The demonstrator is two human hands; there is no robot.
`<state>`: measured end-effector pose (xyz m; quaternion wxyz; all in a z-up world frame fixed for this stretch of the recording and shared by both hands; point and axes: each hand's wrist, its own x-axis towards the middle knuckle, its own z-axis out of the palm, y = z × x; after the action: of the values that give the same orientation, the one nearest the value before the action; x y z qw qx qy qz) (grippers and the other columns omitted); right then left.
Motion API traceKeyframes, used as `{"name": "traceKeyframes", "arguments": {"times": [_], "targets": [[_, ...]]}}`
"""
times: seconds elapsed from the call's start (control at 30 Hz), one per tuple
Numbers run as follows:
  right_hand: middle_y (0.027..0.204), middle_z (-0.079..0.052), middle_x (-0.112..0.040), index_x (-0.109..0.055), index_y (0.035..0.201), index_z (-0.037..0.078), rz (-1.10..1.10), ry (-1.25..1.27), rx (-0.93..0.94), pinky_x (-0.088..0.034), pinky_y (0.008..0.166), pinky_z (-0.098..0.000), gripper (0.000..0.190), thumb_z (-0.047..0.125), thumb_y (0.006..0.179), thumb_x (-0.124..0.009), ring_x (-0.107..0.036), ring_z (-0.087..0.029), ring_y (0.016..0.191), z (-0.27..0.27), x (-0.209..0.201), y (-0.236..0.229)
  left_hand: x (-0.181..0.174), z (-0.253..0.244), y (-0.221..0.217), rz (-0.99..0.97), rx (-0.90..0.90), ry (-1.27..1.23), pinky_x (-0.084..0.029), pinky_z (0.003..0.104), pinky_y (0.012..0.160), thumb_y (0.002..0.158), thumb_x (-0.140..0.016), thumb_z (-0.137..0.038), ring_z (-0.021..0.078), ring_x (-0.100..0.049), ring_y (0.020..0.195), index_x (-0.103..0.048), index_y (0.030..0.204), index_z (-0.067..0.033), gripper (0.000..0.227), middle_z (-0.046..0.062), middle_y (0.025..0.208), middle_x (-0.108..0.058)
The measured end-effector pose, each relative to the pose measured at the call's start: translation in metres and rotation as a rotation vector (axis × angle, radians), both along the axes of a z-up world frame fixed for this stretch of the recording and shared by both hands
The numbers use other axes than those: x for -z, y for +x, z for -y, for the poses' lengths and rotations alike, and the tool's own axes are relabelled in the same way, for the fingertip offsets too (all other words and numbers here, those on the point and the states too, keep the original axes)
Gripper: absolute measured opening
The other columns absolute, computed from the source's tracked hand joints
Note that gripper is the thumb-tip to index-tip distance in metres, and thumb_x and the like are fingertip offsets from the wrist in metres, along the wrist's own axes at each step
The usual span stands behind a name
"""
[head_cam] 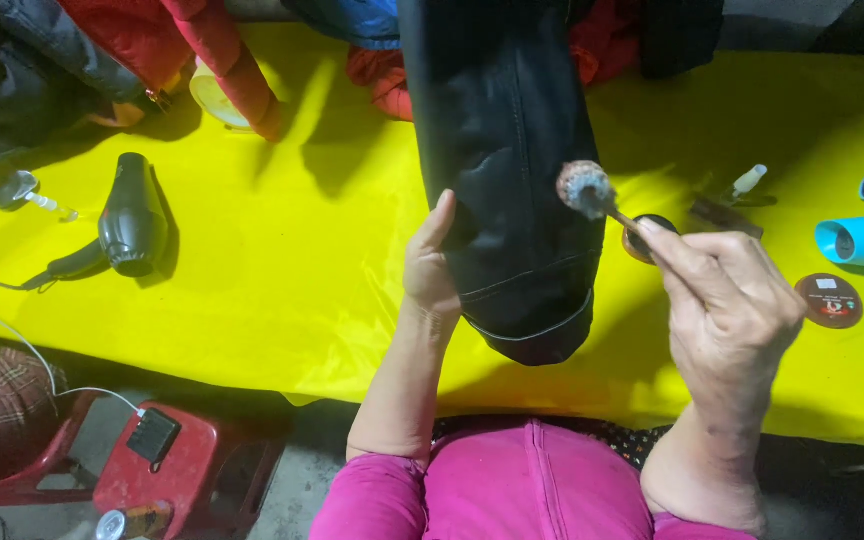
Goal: The person cleans a black leather jacket sleeve using a small brush and a liquid from a small bottle. They apply the liquid with the brush, then use a blue hairdryer to dry the treated area. The person repeats the brushing and drying process on different sections of the sleeve.
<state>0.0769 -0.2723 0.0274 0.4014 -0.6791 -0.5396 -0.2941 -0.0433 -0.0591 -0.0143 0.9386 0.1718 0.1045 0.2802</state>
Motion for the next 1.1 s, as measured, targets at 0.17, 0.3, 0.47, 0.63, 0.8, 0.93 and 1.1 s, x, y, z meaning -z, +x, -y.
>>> {"name": "traceKeyframes", "arguments": {"times": [0.17, 0.3, 0.47, 0.63, 0.8, 0.93, 1.1], "targets": [[0.089, -0.005, -0.06, -0.08, 0.127, 0.012, 0.04, -0.212, 0.024, -0.042, 0.068, -0.0379, 0.03, 0.001, 0.099, -0.082, -0.053, -0.023, 0.075, -0.006, -0.007, -0.014, -0.013, 0.009, -0.005, -0.27, -0.123, -0.002, -0.046, 0.046, 0.117, 0.097, -0.059, -0.038, 0.0357, -0.061, 0.134, -0.062, 0.135, -0.0052, 0.051, 0.013, 0.139, -0.066], [0.093, -0.004, -0.065, -0.08, 0.125, 0.015, 0.037, -0.257, -0.024, -0.044, 0.07, -0.0364, 0.031, 0.002, 0.097, -0.079, -0.058, -0.023, 0.079, -0.004, -0.011, -0.014, 0.01, -0.001, -0.004, -0.219, -0.067, 0.09, -0.049, 0.046, 0.114, 0.1, -0.059, -0.039, 0.036, -0.064, 0.13, -0.068, 0.126, -0.0052, 0.043, 0.012, 0.131, -0.07], [0.098, -0.014, -0.067, -0.08, 0.126, 0.002, 0.072, -0.034, -0.059, -0.049, 0.076, -0.0391, 0.028, -0.012, 0.101, -0.081, -0.059, -0.028, 0.083, -0.025, -0.011, -0.018, 0.048, -0.009, 0.002, -0.083, 0.11, 0.442, -0.055, 0.044, 0.089, 0.091, -0.074, -0.035, 0.0261, -0.07, 0.099, -0.077, 0.097, -0.0077, 0.028, 0.009, 0.098, -0.076], [0.095, -0.011, -0.064, -0.08, 0.13, 0.009, 0.235, -0.065, 0.0, -0.044, 0.071, -0.0399, 0.029, -0.008, 0.107, -0.074, -0.056, -0.029, 0.079, -0.053, -0.012, -0.006, 0.06, -0.007, 0.008, -0.303, 0.084, 0.397, -0.054, 0.047, 0.097, 0.084, -0.078, -0.025, 0.0294, -0.071, 0.108, -0.077, 0.092, -0.0061, 0.02, 0.011, 0.103, -0.077], [0.096, -0.013, -0.063, -0.087, 0.13, 0.001, 0.218, 0.024, 0.143, -0.045, 0.074, -0.044, 0.025, -0.012, 0.109, -0.088, -0.056, -0.031, 0.081, -0.049, -0.011, 0.011, 0.059, -0.01, 0.003, -0.239, 0.137, 0.304, -0.06, 0.043, 0.088, 0.084, -0.079, -0.023, 0.031, -0.074, 0.1, -0.077, 0.091, -0.0028, 0.022, 0.012, 0.097, -0.077], [0.097, -0.014, -0.064, -0.079, 0.128, 0.004, 0.128, -0.043, -0.096, -0.044, 0.074, -0.043, 0.028, -0.013, 0.108, -0.068, -0.054, -0.031, 0.081, -0.045, -0.019, -0.023, 0.059, -0.013, 0.005, -0.234, 0.097, 0.316, -0.056, 0.042, 0.086, 0.083, -0.078, -0.022, 0.0273, -0.072, 0.095, -0.075, 0.098, -0.0041, 0.023, 0.011, 0.096, -0.076], [0.095, -0.008, -0.064, -0.079, 0.129, 0.012, 0.18, -0.104, -0.099, -0.046, 0.071, -0.0377, 0.031, -0.005, 0.104, -0.075, -0.056, -0.026, 0.079, -0.056, -0.012, -0.016, 0.07, -0.01, 0.008, -0.313, 0.117, 0.375, -0.053, 0.044, 0.091, 0.084, -0.079, -0.021, 0.0269, -0.069, 0.105, -0.075, 0.088, -0.0051, 0.017, 0.009, 0.096, -0.075]]}}
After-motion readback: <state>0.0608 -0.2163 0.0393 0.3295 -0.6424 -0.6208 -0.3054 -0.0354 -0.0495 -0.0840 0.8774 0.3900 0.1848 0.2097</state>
